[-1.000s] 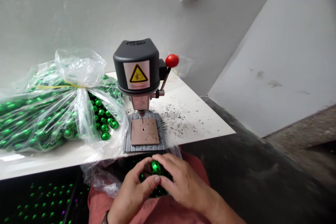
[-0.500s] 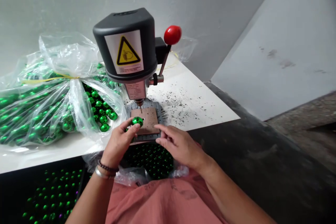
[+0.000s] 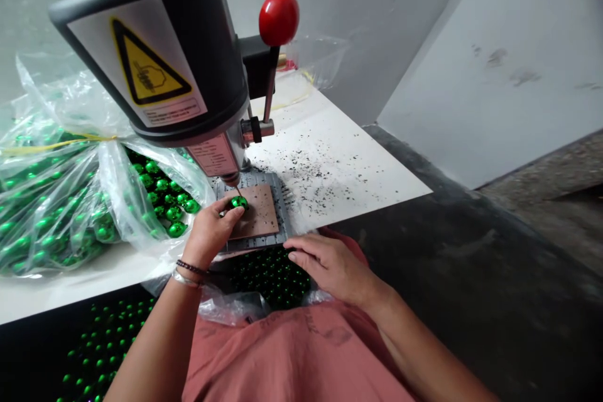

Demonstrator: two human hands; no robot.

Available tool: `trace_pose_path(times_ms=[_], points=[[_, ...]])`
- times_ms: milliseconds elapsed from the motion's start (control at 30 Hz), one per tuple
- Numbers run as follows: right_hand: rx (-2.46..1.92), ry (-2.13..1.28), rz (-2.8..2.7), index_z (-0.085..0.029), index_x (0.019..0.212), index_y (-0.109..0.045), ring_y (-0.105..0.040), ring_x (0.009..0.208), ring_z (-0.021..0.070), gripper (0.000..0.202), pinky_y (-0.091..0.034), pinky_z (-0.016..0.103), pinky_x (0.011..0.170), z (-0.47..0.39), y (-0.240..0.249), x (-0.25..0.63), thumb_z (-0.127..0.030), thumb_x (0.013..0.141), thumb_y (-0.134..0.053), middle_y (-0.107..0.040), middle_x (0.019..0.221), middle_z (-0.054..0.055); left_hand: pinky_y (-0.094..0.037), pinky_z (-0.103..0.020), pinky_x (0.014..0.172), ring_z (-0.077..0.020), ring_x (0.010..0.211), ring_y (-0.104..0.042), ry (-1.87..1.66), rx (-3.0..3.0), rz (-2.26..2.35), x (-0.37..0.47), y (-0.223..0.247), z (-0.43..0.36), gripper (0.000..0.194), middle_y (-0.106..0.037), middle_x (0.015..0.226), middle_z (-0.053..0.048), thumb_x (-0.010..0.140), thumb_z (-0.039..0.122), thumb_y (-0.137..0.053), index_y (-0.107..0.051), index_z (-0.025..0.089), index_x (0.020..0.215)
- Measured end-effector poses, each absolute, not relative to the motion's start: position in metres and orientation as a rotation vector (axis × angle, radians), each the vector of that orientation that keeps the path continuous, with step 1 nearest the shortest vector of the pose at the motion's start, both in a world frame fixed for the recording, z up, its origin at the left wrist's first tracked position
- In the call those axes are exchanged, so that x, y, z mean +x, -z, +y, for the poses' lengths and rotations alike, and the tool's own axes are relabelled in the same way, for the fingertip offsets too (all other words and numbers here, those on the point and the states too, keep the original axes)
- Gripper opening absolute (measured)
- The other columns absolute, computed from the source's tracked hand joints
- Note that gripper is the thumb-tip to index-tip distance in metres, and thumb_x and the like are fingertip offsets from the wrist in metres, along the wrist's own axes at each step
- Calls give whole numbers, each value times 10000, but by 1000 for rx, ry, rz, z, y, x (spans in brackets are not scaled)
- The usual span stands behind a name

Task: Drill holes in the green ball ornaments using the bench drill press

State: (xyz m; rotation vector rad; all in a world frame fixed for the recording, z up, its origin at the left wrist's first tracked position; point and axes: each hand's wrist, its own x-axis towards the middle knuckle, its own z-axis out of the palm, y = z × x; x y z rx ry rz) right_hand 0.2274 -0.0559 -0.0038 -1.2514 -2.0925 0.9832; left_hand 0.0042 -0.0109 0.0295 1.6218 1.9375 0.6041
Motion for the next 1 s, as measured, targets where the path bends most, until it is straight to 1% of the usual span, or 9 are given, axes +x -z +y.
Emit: trace_pose_path(times_ms=[200, 300, 400, 500, 600, 733, 867, 933, 1000], points=[[-1291, -1000, -2090, -201, 1041, -611, -606, 899, 86, 277, -471, 226, 816, -58, 9, 233, -300, 861, -425, -659, 981, 28, -450, -279, 786, -204, 893, -626, -350, 1826, 2039, 15, -38, -9, 401, -693, 988, -65, 789, 395, -508, -633, 183, 1105], [-1297, -992, -2090, -210, 1043, -613, -605, 887, 80, 275, -469, 221, 813, -56, 7, 235, -303, 862, -428, -661, 966, 20, -448, -283, 771, -218, 898, -625, -302, 1956, 2065, 16, -34, -9, 405, -685, 983, -85, 801, 422, -492, -634, 181, 1094], [-1277, -999, -2099, -224, 1014, -627, -612, 849, 70, 257, -476, 210, 791, -49, -6, 240, -313, 856, -445, -667, 930, 7, -444, -274, 755, -214, 880, -624, -291, 2018, 2059, 14, -29, -8, 389, -682, 952, -87, 808, 426, -490, -643, 181, 1067], [-1235, -897, -2026, -228, 967, -644, -614, 803, 69, 234, -488, 204, 734, -31, -37, 248, -344, 831, -494, -669, 889, 6, -435, -259, 763, -198, 886, -618, -322, 1999, 2065, 13, -26, -9, 377, -675, 977, -88, 811, 422, -494, -642, 181, 1060], [-1197, -634, -1748, -227, 935, -652, -607, 808, 77, 262, -490, 213, 716, -3, -82, 249, -416, 795, -538, -663, 882, 8, -426, -255, 736, -190, 860, -619, -306, 1959, 2085, 14, -25, -10, 362, -673, 971, -86, 813, 428, -491, -646, 191, 1039], [-1111, -356, -1526, -201, 950, -630, -573, 714, 66, 393, -469, 210, 637, 32, -151, 233, -508, 831, -417, -609, 768, -3, -411, -251, 710, -184, 847, -619, -305, 1918, 2095, 15, -26, -12, 336, -674, 955, -74, 816, 421, -489, -641, 208, 1026], [-1006, -335, -1610, -183, 971, -576, -539, 674, 51, 546, -445, 206, 609, 48, -204, 208, -588, 850, -229, -556, 779, 2, -405, -259, 714, -190, 868, -619, -358, 1905, 2077, 14, -24, -12, 332, -673, 963, -77, 819, 404, -482, -635, 210, 1040], [-1111, -273, -1693, -177, 939, -577, -527, 647, 59, 610, -438, 234, 615, 49, -220, 196, -617, 840, -167, -535, 729, 5, -403, -263, 716, -193, 874, -620, -366, 1901, 2067, 14, -24, -13, 337, -672, 968, -78, 819, 402, -481, -630, 217, 1059], [-1310, -152, -1777, -175, 858, -594, -526, 634, 91, 659, -441, 302, 645, 50, -228, 186, -650, 822, -138, -504, 645, 7, -402, -268, 704, -199, 866, -620, -361, 1898, 2072, 14, -24, -13, 336, -672, 962, -78, 817, 408, -482, -631, 223, 1055]])
